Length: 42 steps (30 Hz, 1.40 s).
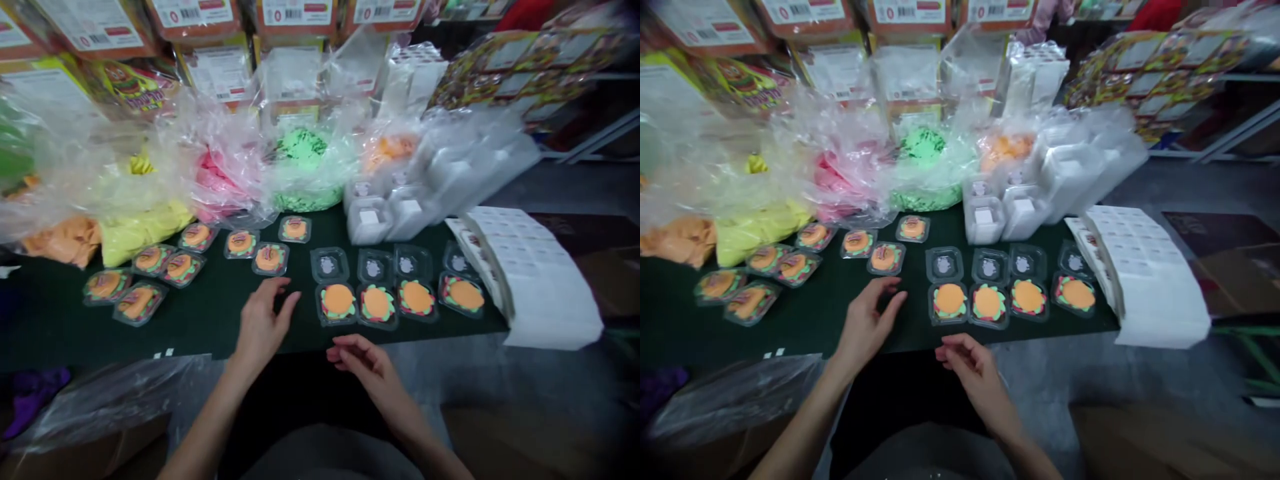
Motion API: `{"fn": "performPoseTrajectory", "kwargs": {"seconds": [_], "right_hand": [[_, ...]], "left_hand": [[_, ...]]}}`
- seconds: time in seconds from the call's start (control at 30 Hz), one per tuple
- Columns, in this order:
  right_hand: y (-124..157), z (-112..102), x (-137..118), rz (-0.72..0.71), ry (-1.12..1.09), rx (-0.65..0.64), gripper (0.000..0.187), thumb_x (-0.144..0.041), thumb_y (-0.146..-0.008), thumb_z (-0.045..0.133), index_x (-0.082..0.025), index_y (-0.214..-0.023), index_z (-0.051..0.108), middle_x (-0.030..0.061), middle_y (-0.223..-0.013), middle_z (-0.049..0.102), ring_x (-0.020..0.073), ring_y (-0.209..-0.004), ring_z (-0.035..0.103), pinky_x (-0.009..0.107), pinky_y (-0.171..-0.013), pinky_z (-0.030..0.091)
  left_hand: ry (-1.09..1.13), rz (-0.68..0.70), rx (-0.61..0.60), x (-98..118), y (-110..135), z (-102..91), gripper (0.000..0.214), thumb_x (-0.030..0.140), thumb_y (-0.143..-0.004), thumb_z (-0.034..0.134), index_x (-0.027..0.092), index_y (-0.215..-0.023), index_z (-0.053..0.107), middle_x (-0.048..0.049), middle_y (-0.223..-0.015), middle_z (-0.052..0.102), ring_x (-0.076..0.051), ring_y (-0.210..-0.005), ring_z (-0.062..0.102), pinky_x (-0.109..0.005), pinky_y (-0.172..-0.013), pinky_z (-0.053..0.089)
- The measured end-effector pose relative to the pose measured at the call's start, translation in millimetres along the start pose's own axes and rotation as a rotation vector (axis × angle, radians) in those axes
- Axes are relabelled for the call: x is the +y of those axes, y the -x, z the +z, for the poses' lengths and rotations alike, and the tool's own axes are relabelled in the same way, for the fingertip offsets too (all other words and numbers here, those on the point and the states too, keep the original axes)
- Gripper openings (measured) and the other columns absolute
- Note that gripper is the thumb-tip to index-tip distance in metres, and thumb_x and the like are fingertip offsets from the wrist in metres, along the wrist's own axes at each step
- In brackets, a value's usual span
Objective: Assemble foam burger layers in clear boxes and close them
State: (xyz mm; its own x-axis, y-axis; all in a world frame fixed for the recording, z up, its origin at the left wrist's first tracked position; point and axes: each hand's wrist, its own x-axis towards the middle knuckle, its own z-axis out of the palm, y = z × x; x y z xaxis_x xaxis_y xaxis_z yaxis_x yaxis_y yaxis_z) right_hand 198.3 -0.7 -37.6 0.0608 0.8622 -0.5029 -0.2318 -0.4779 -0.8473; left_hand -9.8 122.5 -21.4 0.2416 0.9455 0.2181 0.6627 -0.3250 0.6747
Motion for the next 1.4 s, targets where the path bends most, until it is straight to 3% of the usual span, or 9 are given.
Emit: {"fn": "performPoseTrajectory", "kwargs": {"seconds": [0.1, 0.2, 0.3, 0.4, 0.57, 0.7, 0.93, 1.2, 1.4], "right_hand": [[-3.3, -7.1, 3.3, 0.033, -0.195, 0.038, 0.044, -0.052, -0.080, 0.080, -0.023, -0.110, 0.069, 0.0121, -0.107, 0.078, 0.0295, -0.105, 0.072, 0.047, -0.096, 0.053], [-6.4, -7.2, 3.7, 0.046, -0.361, 0.065, 0.053, -0.050, -0.074, 0.086, -0.022, -0.115, 0.066, 0.0137, -0.113, 0.077, 0.0303, -0.110, 0.072, 0.050, -0.102, 0.051], [-9.7, -5.2, 3.8, 0.063, -0.468, 0.076, 0.054, -0.050, -0.073, 0.087, -0.022, -0.114, 0.066, 0.0137, -0.113, 0.077, 0.0296, -0.110, 0.072, 0.050, -0.106, 0.049], [-14.3, -4.1, 6.3, 0.065, -0.528, 0.055, 0.048, -0.048, -0.075, 0.086, -0.021, -0.112, 0.068, 0.0140, -0.115, 0.077, 0.0295, -0.113, 0.071, 0.049, -0.110, 0.046], [-22.6, -1.3, 12.9, 0.068, -0.582, 0.029, 0.033, -0.046, -0.082, 0.081, -0.020, -0.099, 0.070, 0.0127, -0.110, 0.078, 0.0289, -0.112, 0.072, 0.049, -0.110, 0.046], [-23.4, 6.3, 11.3, 0.080, -0.535, -0.026, 0.037, -0.055, -0.085, 0.075, -0.018, -0.092, 0.070, 0.0141, -0.104, 0.079, 0.0297, -0.106, 0.074, 0.051, -0.106, 0.049], [-17.4, 20.7, 10.8, 0.123, -0.439, -0.098, 0.045, -0.061, -0.084, 0.073, -0.017, -0.093, 0.073, 0.0136, -0.099, 0.078, 0.0266, -0.093, 0.076, 0.045, -0.094, 0.057], [-15.9, 38.9, 25.7, 0.096, -0.378, -0.093, 0.046, -0.061, -0.081, 0.075, -0.016, -0.090, 0.071, 0.0076, -0.086, 0.076, 0.0227, -0.079, 0.075, 0.042, -0.082, 0.062], [-16.8, 35.2, 26.3, 0.090, -0.369, -0.112, 0.045, -0.060, -0.080, 0.076, -0.017, -0.094, 0.074, 0.0059, -0.089, 0.075, 0.0223, -0.085, 0.074, 0.041, -0.083, 0.061]], "left_hand": [[0.009, 0.124, 0.061, 32.8, -36.8, 38.6, 0.032, 0.033, -0.102, 0.048, 0.018, -0.129, 0.057, -0.0142, -0.124, 0.066, -0.026, -0.113, 0.063, -0.039, -0.097, 0.050], [-0.217, 0.359, 0.035, 44.4, -83.0, 53.6, 0.044, 0.026, -0.100, 0.049, 0.015, -0.143, 0.048, -0.0183, -0.147, 0.053, -0.033, -0.136, 0.046, -0.049, -0.112, 0.035], [-0.426, 0.430, -0.128, 39.7, -116.4, 63.0, 0.048, 0.018, -0.095, 0.053, 0.010, -0.141, 0.051, -0.0225, -0.133, 0.061, -0.038, -0.131, 0.047, -0.057, -0.109, 0.031], [-0.456, 0.426, -0.214, 26.8, -122.9, 67.7, 0.030, 0.015, -0.094, 0.052, 0.012, -0.121, 0.064, -0.0188, -0.112, 0.067, -0.036, -0.117, 0.055, -0.055, -0.102, 0.037], [-0.144, 0.357, -0.166, 19.2, -95.8, 46.7, 0.020, 0.019, -0.100, 0.045, 0.016, -0.105, 0.065, -0.0107, -0.103, 0.063, -0.023, -0.097, 0.061, -0.036, -0.087, 0.050], [0.022, 0.334, -0.126, 26.9, -61.9, 23.7, 0.022, 0.018, -0.103, 0.043, 0.020, -0.111, 0.063, -0.0092, -0.115, 0.067, -0.019, -0.107, 0.064, -0.034, -0.096, 0.051], [-0.020, 0.493, -0.157, 30.2, 10.3, 19.1, 0.033, 0.009, -0.098, 0.047, 0.020, -0.127, 0.059, -0.0157, -0.151, 0.052, -0.026, -0.136, 0.054, -0.044, -0.109, 0.049], [-0.176, 0.632, -0.068, 26.8, 48.9, 28.1, 0.030, 0.009, -0.100, 0.044, 0.012, -0.125, 0.060, -0.0161, -0.137, 0.065, -0.025, -0.136, 0.055, -0.047, -0.116, 0.045], [-0.209, 0.679, -0.126, 19.0, 68.5, 27.9, 0.029, 0.007, -0.100, 0.043, 0.008, -0.120, 0.064, -0.0171, -0.136, 0.065, -0.025, -0.140, 0.051, -0.045, -0.119, 0.042]]}}
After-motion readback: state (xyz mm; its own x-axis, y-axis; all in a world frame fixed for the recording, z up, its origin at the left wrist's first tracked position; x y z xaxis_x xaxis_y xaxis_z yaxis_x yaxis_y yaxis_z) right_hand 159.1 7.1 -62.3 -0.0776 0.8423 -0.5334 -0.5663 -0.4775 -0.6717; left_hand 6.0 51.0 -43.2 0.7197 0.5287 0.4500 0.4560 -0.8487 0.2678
